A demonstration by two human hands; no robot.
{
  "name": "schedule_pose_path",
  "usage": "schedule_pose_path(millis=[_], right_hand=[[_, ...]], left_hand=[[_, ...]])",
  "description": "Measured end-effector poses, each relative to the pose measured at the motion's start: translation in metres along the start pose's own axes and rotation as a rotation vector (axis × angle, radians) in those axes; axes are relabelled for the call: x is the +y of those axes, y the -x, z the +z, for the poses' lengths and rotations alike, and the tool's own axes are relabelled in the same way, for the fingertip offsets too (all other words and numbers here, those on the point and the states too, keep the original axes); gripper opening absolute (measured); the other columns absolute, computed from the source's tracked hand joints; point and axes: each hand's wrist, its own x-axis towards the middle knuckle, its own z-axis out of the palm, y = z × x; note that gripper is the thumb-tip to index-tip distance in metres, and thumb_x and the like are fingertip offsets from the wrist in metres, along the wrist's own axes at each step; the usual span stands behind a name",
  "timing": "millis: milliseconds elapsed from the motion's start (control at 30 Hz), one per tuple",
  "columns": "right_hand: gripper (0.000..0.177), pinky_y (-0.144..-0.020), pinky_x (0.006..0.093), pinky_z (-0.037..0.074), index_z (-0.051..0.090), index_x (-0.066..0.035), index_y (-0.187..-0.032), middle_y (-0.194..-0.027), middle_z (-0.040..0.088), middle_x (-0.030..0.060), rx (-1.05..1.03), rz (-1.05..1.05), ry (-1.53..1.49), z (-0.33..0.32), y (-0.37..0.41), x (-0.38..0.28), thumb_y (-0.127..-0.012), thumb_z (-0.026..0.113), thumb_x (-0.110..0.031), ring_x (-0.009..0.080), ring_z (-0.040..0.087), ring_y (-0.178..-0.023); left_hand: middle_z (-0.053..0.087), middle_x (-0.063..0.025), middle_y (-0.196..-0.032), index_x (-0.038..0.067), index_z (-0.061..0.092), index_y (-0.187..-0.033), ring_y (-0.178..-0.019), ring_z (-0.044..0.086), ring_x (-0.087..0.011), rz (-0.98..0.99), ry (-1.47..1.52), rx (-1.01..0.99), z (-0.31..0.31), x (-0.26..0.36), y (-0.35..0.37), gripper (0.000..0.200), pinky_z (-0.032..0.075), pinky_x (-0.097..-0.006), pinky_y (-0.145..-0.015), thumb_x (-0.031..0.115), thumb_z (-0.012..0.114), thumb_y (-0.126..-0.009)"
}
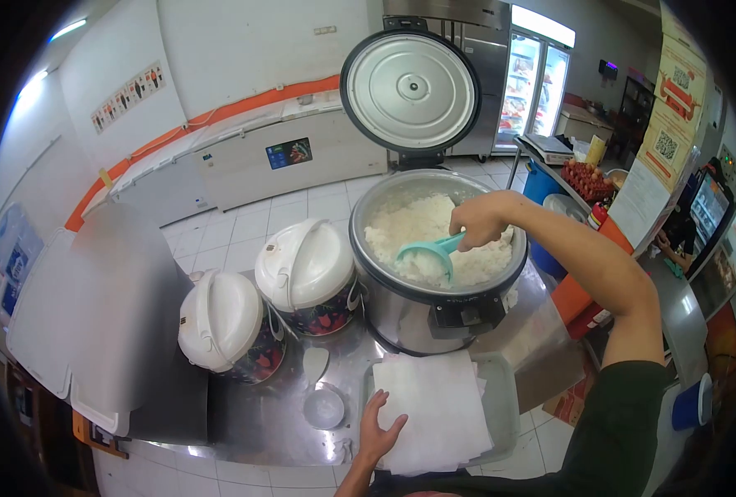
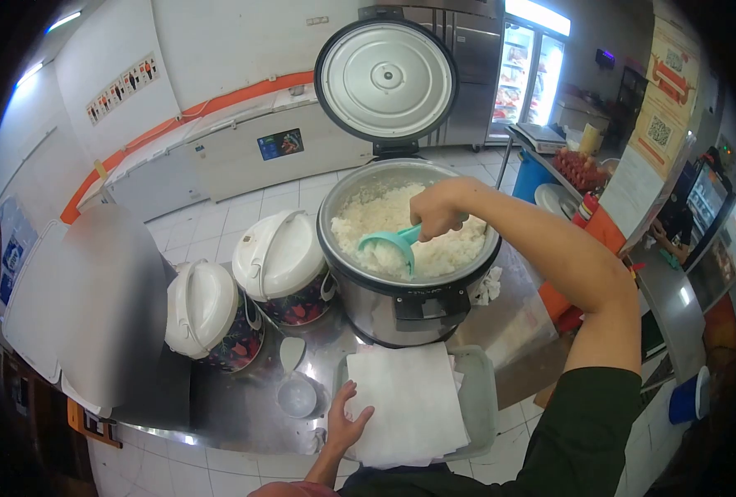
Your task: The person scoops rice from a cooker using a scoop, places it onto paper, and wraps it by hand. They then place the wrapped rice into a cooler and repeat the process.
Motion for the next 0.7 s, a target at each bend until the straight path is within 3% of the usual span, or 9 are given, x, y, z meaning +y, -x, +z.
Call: schedule_pose_path(millis=[200,267,333,367,433,467,533,633,700], right_hand=[[0.037,-0.057,0.0341,0.051,0.066,-0.004,-0.108,-0.076,0.065,0.0123,0.034,-0.132,-0.202,0.023,-0.012,0.04,-0.087,0.063,-0.034,0.022,0.061,-0.058],[0.035,-0.057,0.0354,0.051,0.069,-0.001,-0.091,-0.068,0.066,0.0128,-0.008,-0.284,-0.046,0.05,-0.066,0.103,-0.085,0.065,-0.036,0.022,0.063,-0.059],[0.024,-0.068,0.0378,0.053,0.071,-0.008,-0.095,-0.08,0.069,0.0156,0.124,-0.201,-0.245,0.041,-0.064,0.089,-0.081,0.067,-0.027,0.0255,0.067,-0.073],[0.025,-0.074,0.0435,0.05,0.069,-0.005,-0.1,-0.079,0.067,0.0196,0.534,-0.388,0.067,0.059,-0.085,0.108,-0.077,0.068,-0.015,0.0343,0.065,-0.077],[0.04,-0.075,0.0495,0.045,0.063,0.001,-0.111,-0.092,0.063,0.0243,0.967,-0.354,-0.016,0.085,-0.096,0.089,-0.071,0.065,0.0,0.0437,0.06,-0.088],[0.05,-0.082,0.0499,0.045,0.059,-0.001,-0.119,-0.102,0.063,0.0244,0.972,-0.332,0.02,0.098,-0.118,0.093,-0.07,0.064,0.003,0.0445,0.058,-0.096],[0.042,-0.071,0.0494,0.052,0.052,-0.013,-0.133,-0.13,0.053,0.0225,0.684,-0.118,0.372,0.079,-0.07,0.029,-0.091,0.05,-0.019,0.0397,0.065,-0.083],[0.038,-0.065,0.0494,0.052,0.054,-0.013,-0.128,-0.098,0.066,0.0207,0.923,-0.231,0.413,0.083,-0.051,0.022,-0.09,0.051,-0.019,0.0386,0.066,-0.077],[0.037,-0.065,0.0493,0.052,0.054,-0.015,-0.127,-0.1,0.065,0.0206,0.916,-0.201,0.468,0.078,-0.045,0.02,-0.09,0.051,-0.019,0.0383,0.066,-0.076]], left_hand=[[0.05,-0.0204,-0.135,0.002,0.052,-0.127,-0.123,0.05,-0.0337,0.082,-0.006,-0.001,0.008,-0.013,-0.008,0.06,0.042,-0.04,-0.101,0.021,0.079,-0.076],[0.051,-0.0175,-0.135,0.004,0.051,-0.129,-0.124,0.05,-0.0323,0.136,-0.081,0.002,0.011,-0.025,-0.005,0.062,0.04,-0.04,-0.103,0.024,0.078,-0.078],[0.047,-0.0169,-0.139,0.007,0.049,-0.133,-0.128,0.045,-0.0325,0.017,-0.083,-0.033,0.008,-0.02,-0.009,0.063,0.036,-0.0418,-0.107,0.034,0.073,-0.082],[0.045,-0.0168,-0.141,0.008,0.047,-0.135,-0.13,0.043,-0.0323,0.027,-0.177,-0.058,0.007,-0.021,-0.012,0.064,0.034,-0.0414,-0.109,0.034,0.072,-0.083],[0.042,-0.0178,-0.142,0.004,0.044,-0.136,-0.133,0.04,-0.0322,0.064,-0.128,-0.029,0.006,-0.029,-0.015,0.062,0.032,-0.0425,-0.11,0.035,0.068,-0.087],[0.042,-0.0178,-0.142,0.004,0.044,-0.136,-0.133,0.04,-0.0322,0.041,-0.148,0.045,-0.001,-0.028,-0.011,0.062,0.032,-0.0425,-0.11,0.035,0.068,-0.087],[0.045,-0.0215,-0.136,0.005,0.046,-0.133,-0.125,0.043,-0.0365,0.084,-0.087,0.043,-0.001,-0.022,-0.012,0.067,0.036,-0.0474,-0.104,0.045,0.069,-0.085],[0.04,-0.0199,-0.143,0.004,0.042,-0.137,-0.13,0.042,-0.0333,0.009,-0.105,-0.017,-0.011,-0.021,-0.01,0.063,0.036,-0.042,-0.107,0.036,0.065,-0.088],[0.039,-0.0202,-0.143,0.004,0.041,-0.137,-0.129,0.043,-0.0332,-0.025,-0.077,-0.024,-0.01,-0.02,-0.008,0.063,0.037,-0.0415,-0.106,0.036,0.064,-0.089]])
